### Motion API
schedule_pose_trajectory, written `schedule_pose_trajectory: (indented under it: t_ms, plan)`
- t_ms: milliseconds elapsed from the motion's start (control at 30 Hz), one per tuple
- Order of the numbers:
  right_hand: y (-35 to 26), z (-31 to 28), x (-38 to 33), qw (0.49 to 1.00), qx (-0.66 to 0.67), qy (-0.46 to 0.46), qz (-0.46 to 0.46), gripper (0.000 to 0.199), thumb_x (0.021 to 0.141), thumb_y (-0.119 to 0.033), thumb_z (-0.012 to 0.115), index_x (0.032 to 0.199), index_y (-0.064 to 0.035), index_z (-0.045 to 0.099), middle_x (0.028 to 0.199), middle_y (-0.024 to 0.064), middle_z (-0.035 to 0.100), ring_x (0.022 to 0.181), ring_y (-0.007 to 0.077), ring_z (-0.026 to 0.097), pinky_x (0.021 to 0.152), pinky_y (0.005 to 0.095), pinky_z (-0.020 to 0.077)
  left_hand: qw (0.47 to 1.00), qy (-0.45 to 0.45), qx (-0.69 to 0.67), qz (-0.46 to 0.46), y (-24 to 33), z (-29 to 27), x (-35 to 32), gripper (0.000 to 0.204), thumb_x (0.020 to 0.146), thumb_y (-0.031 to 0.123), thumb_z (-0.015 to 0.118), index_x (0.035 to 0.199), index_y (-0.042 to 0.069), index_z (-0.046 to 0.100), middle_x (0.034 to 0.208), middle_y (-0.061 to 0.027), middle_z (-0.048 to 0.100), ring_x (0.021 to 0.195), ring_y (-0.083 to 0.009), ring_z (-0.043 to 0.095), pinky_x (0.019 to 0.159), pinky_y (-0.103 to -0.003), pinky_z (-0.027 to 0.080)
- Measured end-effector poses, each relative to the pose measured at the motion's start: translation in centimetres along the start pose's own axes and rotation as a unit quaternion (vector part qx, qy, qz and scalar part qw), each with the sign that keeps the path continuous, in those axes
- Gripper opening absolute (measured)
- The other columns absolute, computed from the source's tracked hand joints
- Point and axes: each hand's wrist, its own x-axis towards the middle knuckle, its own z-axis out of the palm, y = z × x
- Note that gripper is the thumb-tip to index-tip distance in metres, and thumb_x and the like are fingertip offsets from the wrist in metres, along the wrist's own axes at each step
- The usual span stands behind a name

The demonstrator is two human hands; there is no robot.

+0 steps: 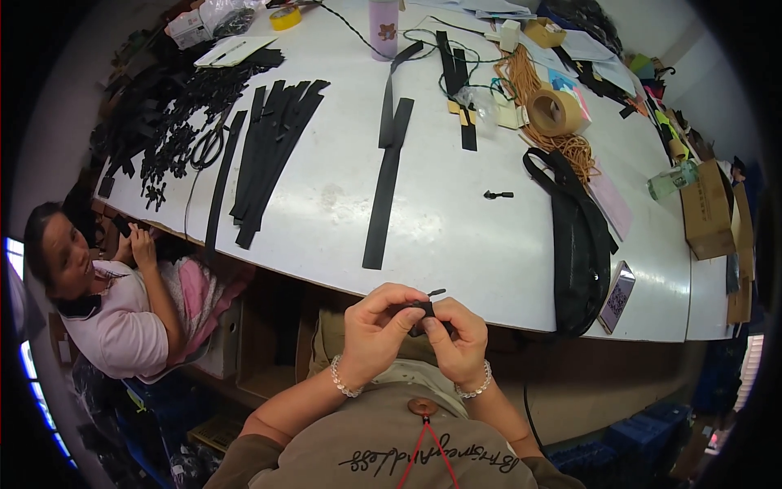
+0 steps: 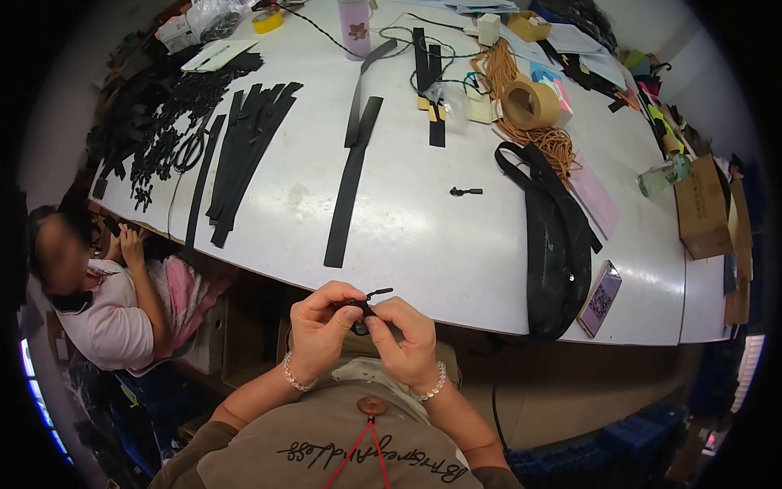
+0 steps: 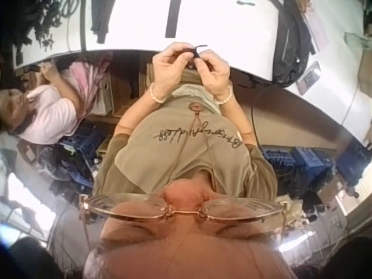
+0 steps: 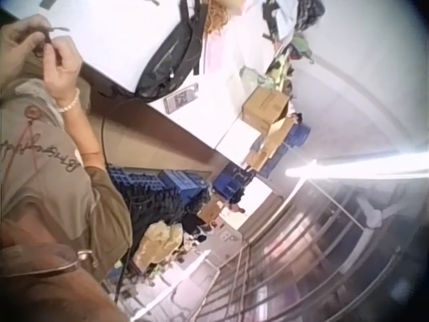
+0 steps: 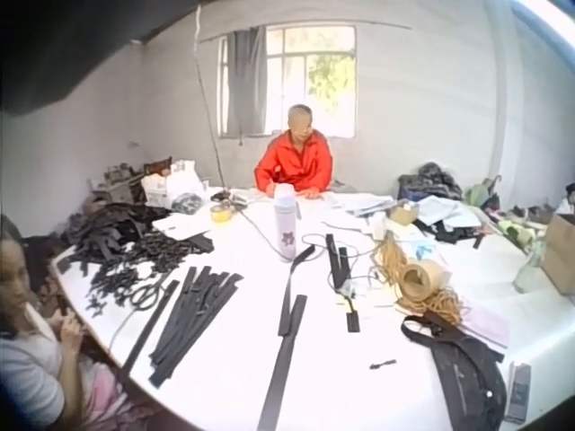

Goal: Assembling plastic buckles and attaching them to straps at a workbench.

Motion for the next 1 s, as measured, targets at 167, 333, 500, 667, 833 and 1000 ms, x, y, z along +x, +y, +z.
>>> schedule_pose_trajectory:
  t_ms: [167, 333, 500, 667, 833, 1000]
  plan:
    - [-0.8, -0.9, 0.2, 0.998, -0.042, -0.033, 0.016, 0.005, 0.083, 0.001, 0.061, 0.088, 0.0033, 0.06, 0.077, 0.0093, 0.061, 0.068, 0.0153, 0.058, 0.063, 0.026, 0.0463, 1.0, -0.005, 0.019, -0.001, 0.2, -0.1, 0.0, 0.018, 0.086, -0.003, 0.065, 0.104, -0.003, 0.066, 0.099, -0.006, 0.062, 0.085, -0.009, 0.061, 0.073, -0.022, 0.052]
    - [-1.1, -1.1, -0.5, 0.999, -0.019, 0.029, 0.037, 0.016, 0.084, 0.002, 0.063, 0.099, 0.0035, 0.062, 0.087, 0.0095, 0.065, 0.078, 0.0132, 0.063, 0.072, 0.0242, 0.0502, 0.995, -0.016, 0.034, -0.092, 0.7, -0.2, 0.0, 0.023, 0.082, -0.004, 0.069, 0.104, -0.002, 0.067, 0.09, -0.0047, 0.067, 0.081, -0.0086, 0.062, 0.073, -0.022, 0.052]
    - [-2.0, -0.9, 0.0, 0.987, 0.116, 0.012, 0.108, 0.024, 0.088, 0.003, 0.06, 0.112, 0.0039, 0.06, 0.094, 0.0079, 0.066, 0.081, 0.0117, 0.063, 0.075, 0.0255, 0.0534, 0.994, -0.017, -0.018, -0.107, 0.7, -0.5, 0.2, 0.023, 0.082, -0.005, 0.068, 0.105, -0.003, 0.066, 0.091, -0.0074, 0.068, 0.081, -0.0095, 0.063, 0.072, -0.023, 0.053]
    - [-1.5, -1.4, -0.2, 0.969, 0.2, 0.003, 0.144, 0.021, 0.089, 0.004, 0.057, 0.11, 0.0062, 0.059, 0.092, 0.0092, 0.066, 0.078, 0.0112, 0.063, 0.071, 0.0248, 0.054, 0.986, -0.01, -0.052, -0.159, 0.7, -0.3, 0.1, 0.02, 0.084, -0.004, 0.067, 0.104, -0.006, 0.065, 0.094, -0.0109, 0.068, 0.082, -0.0108, 0.064, 0.072, -0.023, 0.054]
    - [-1.2, -0.9, -0.5, 0.952, 0.258, 0.024, 0.165, 0.017, 0.089, 0.005, 0.055, 0.106, 0.0074, 0.058, 0.091, 0.0102, 0.065, 0.075, 0.0108, 0.062, 0.069, 0.0234, 0.0541, 0.991, 0.009, -0.046, -0.123, 0.2, 0.0, -0.5, 0.023, 0.084, -0.005, 0.067, 0.106, -0.006, 0.062, 0.092, -0.0111, 0.068, 0.081, -0.0116, 0.065, 0.074, -0.023, 0.055]
    - [-1.8, -0.6, -0.8, 0.973, 0.167, 0.037, 0.156, 0.016, 0.088, 0.006, 0.057, 0.104, 0.0061, 0.059, 0.091, 0.0091, 0.065, 0.077, 0.011, 0.064, 0.069, 0.0238, 0.0546, 0.996, 0.014, -0.021, -0.091, 0.2, 0.2, -0.7, 0.025, 0.084, -0.005, 0.067, 0.108, -0.006, 0.06, 0.091, -0.0112, 0.068, 0.082, -0.0122, 0.065, 0.074, -0.024, 0.055]
